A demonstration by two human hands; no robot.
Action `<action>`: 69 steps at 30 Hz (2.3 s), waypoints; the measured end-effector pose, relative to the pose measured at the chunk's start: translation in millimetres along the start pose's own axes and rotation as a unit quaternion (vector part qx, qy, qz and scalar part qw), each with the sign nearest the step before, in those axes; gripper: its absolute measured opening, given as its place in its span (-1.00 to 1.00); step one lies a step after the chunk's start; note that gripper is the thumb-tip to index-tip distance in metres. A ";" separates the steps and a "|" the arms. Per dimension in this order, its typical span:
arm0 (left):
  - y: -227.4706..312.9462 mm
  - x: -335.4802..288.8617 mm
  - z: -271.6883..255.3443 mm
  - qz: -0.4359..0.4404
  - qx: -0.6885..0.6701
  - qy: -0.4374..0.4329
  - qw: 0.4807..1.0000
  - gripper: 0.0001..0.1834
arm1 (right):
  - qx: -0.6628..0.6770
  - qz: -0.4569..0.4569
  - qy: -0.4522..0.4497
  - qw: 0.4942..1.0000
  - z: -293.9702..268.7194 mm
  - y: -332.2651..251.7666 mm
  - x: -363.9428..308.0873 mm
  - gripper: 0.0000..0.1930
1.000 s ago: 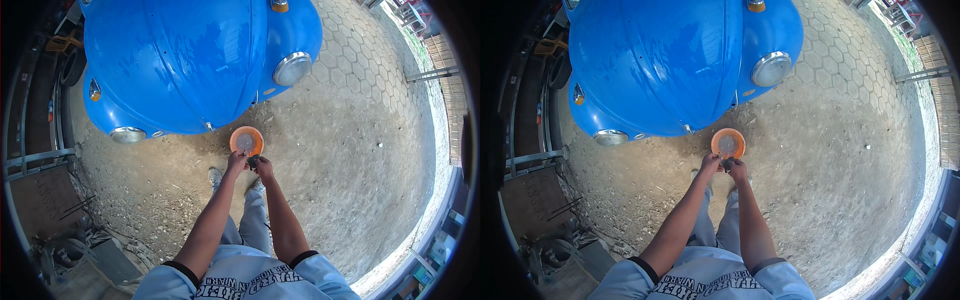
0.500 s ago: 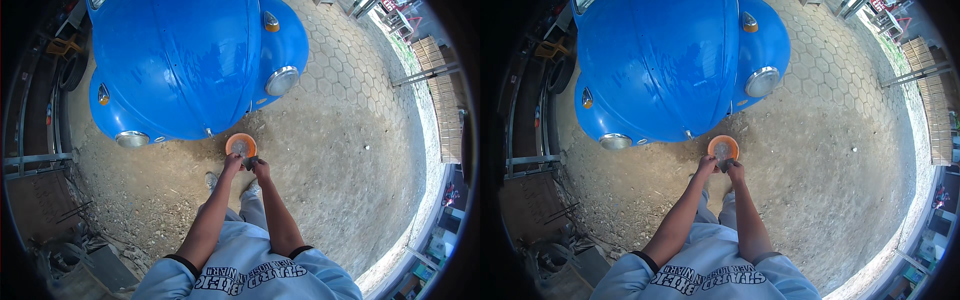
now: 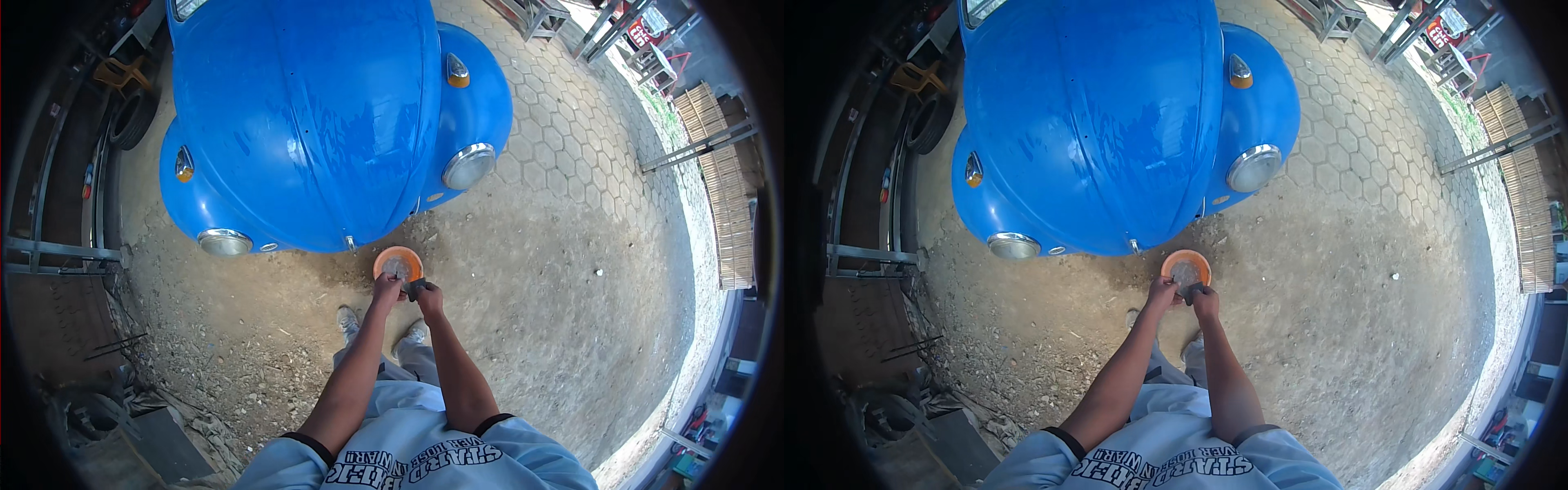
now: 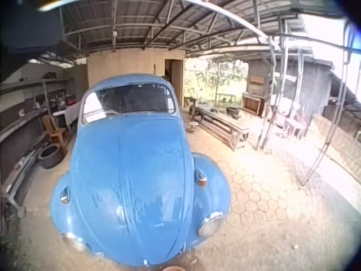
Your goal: The person sands the hood of a car using sandpaper, dips the sandpaper into a bucket of water, and sands the hood again with the wet sandpaper.
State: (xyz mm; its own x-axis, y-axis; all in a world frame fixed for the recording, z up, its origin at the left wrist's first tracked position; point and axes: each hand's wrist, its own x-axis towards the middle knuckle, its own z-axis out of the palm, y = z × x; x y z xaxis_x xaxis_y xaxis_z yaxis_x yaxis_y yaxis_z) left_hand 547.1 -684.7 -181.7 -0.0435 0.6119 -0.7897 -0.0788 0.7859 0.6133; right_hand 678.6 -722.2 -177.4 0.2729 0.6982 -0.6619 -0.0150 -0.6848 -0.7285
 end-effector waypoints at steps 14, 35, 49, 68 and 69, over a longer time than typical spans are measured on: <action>-10.9 -9.2 12.6 0.056 0.037 0.029 0.997 -0.78 | 0.018 -0.067 -0.056 0.996 -24.7 2.3 33.5 -0.71; 133.6 -71.3 -212.9 0.117 -0.224 -0.209 0.945 -0.86 | 0.397 0.010 -0.284 0.873 145.9 -115.0 -104.5 -0.61; 196.4 -65.8 -341.8 0.192 -0.254 -0.128 0.939 -0.88 | 0.310 0.022 -0.327 0.893 294.2 -203.5 -115.0 -0.71; 395.4 124.5 -446.4 0.244 -0.041 0.196 0.949 -0.84 | -0.236 -0.486 -0.151 0.828 344.5 -425.2 87.6 -0.87; 413.6 142.9 -453.4 0.288 -0.005 0.249 0.925 -0.84 | -0.247 -0.506 -0.152 0.812 352.2 -444.5 99.1 -0.88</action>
State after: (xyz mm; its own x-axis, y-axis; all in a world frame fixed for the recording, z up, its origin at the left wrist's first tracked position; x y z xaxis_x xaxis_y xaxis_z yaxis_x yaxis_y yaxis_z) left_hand 56.7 -312.5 -47.3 -0.5340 0.8099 -0.2428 0.0908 0.3404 0.9359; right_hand 373.5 -275.1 18.7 -0.3470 0.9233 0.1645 0.4770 0.3247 -0.8167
